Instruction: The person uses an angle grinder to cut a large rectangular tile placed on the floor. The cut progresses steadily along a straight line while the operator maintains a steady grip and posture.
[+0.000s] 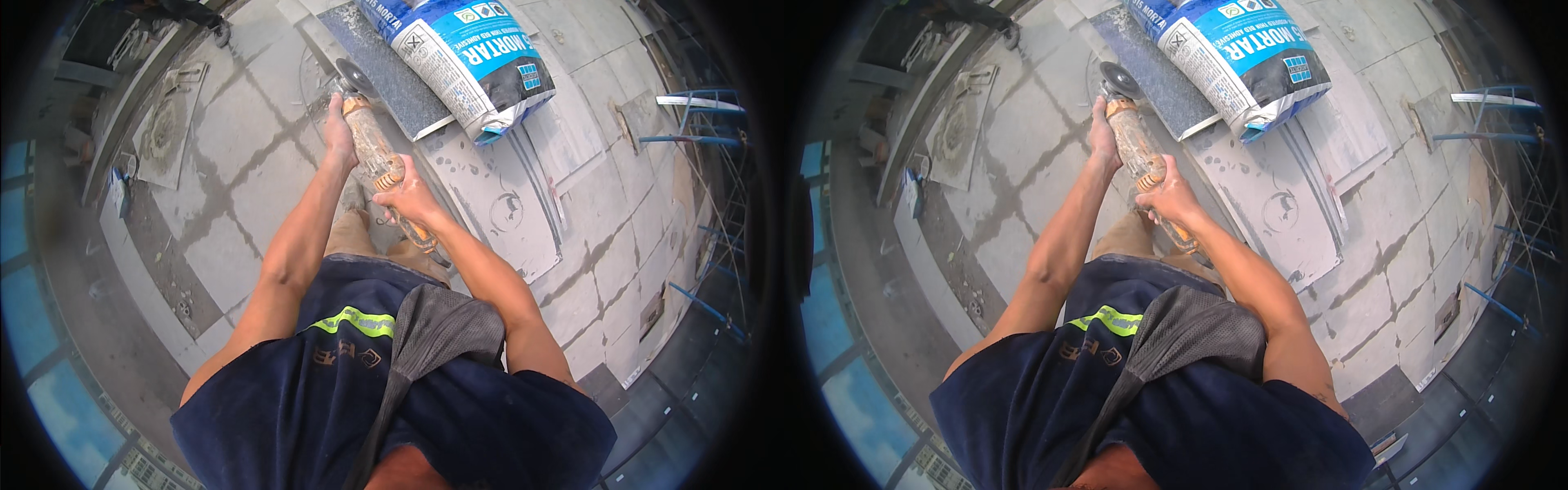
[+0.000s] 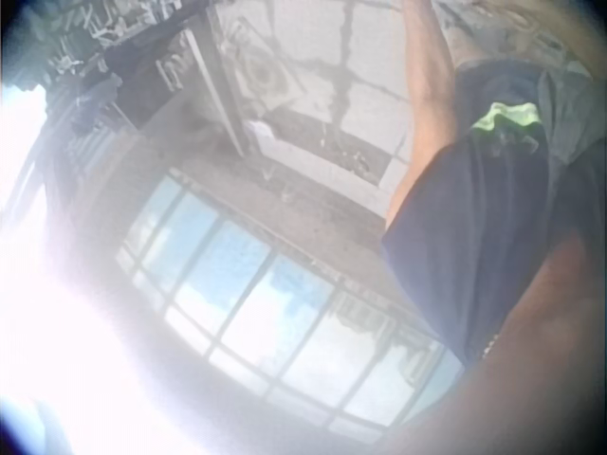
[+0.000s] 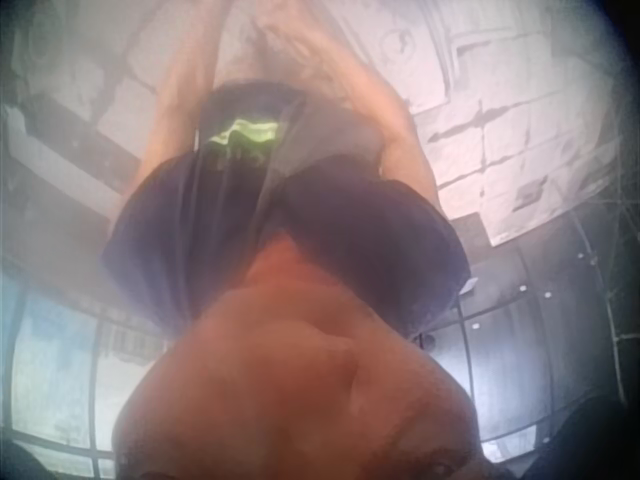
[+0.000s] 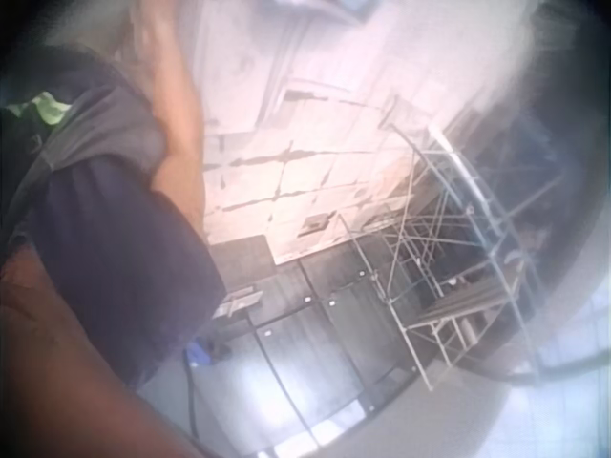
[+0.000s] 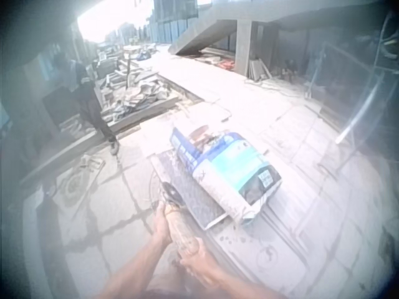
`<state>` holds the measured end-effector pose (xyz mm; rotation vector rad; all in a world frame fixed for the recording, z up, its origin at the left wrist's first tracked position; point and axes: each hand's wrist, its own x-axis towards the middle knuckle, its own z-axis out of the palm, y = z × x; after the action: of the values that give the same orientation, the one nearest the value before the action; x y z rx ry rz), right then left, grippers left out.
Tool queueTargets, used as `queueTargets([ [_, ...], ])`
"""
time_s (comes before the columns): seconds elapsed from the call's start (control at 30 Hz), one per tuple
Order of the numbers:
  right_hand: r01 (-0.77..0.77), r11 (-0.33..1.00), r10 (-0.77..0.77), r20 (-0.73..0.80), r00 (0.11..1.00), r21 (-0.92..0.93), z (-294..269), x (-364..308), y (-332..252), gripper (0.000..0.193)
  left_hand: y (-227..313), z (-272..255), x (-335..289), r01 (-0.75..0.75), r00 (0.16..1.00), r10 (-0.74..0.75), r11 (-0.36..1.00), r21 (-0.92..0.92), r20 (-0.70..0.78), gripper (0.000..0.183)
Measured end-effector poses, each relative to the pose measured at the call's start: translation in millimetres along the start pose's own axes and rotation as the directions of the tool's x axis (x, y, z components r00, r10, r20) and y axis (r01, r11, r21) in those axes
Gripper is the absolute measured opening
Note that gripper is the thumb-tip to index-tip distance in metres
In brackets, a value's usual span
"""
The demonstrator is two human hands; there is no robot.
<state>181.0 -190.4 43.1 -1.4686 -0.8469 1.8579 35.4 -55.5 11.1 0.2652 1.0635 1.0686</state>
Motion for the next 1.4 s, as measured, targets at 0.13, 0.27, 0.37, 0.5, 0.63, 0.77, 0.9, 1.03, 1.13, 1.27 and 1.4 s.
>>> queueTargets([
  [0.13,-0.015,1.0,0.015,0.008,1.0,-0.015,-2.3,-12.9,7.0,0.09,-11.7,-9.6,-1.8,-0.006,0.999,0.007,0.999,-0.041,0.037,0.059],
  [0.27,0.008,1.0,-0.008,0.014,1.0,0.008,-6.3,-18.3,16.3,0.092,-19.8,-8.8,-6.6,-0.023,1.0,0.024,0.999,-0.049,0.021,0.059],
  [0.37,0.017,1.0,-0.018,0.021,1.0,0.006,-8.7,-23.0,17.1,0.093,-22.9,-8.3,-11.2,-0.023,1.0,0.023,0.999,-0.035,0.011,0.059],
  [0.5,0.006,1.0,-0.006,0.027,1.0,0.003,-11.1,-29.6,19.4,0.094,-28.0,-7.5,-16.5,-0.034,0.999,0.034,0.998,-0.049,-0.011,0.059],
  [0.63,-0.013,1.0,0.013,0.039,0.999,0.014,-14.9,-35.0,24.6,0.093,-32.1,-5.8,-24.0,-0.045,0.999,0.045,0.998,-0.039,-0.013,0.059],
  [0.77,0.012,1.0,-0.012,0.035,0.999,0.0,-14.1,-39.4,25.8,0.091,-35.6,-8.0,-27.9,-0.053,0.999,0.053,0.998,-0.024,-0.008,0.059],
  [0.9,0.007,1.0,-0.007,0.033,0.999,-0.013,-13.6,-37.5,20.7,0.09,-31.5,-8.3,-25.5,-0.045,0.999,0.045,0.999,-0.015,-0.001,0.06],
  [1.03,-0.006,0.999,0.005,0.055,0.998,0.032,-12.7,-24.5,18.4,0.089,-23.6,-2.9,-17.3,-0.07,0.997,0.069,0.997,-0.015,-0.032,0.059],
  [1.13,0.006,1.0,-0.007,0.061,0.998,0.019,-10.5,-9.3,17.6,0.089,-16.6,-7.8,-2.6,-0.058,0.997,0.058,0.998,0.013,-0.055,0.06],
  [1.27,-0.005,0.999,0.003,0.048,0.999,0.048,-3.0,0.6,3.0,0.086,-5.8,-13.3,16.4,-0.03,0.999,0.031,0.999,0.029,-0.013,0.07],
  [1.4,0.009,0.998,-0.011,0.045,0.999,0.058,0.2,14.6,-4.4,0.081,1.6,-16.5,35.5,-0.015,1.0,0.015,1.0,0.024,0.009,0.072],
])
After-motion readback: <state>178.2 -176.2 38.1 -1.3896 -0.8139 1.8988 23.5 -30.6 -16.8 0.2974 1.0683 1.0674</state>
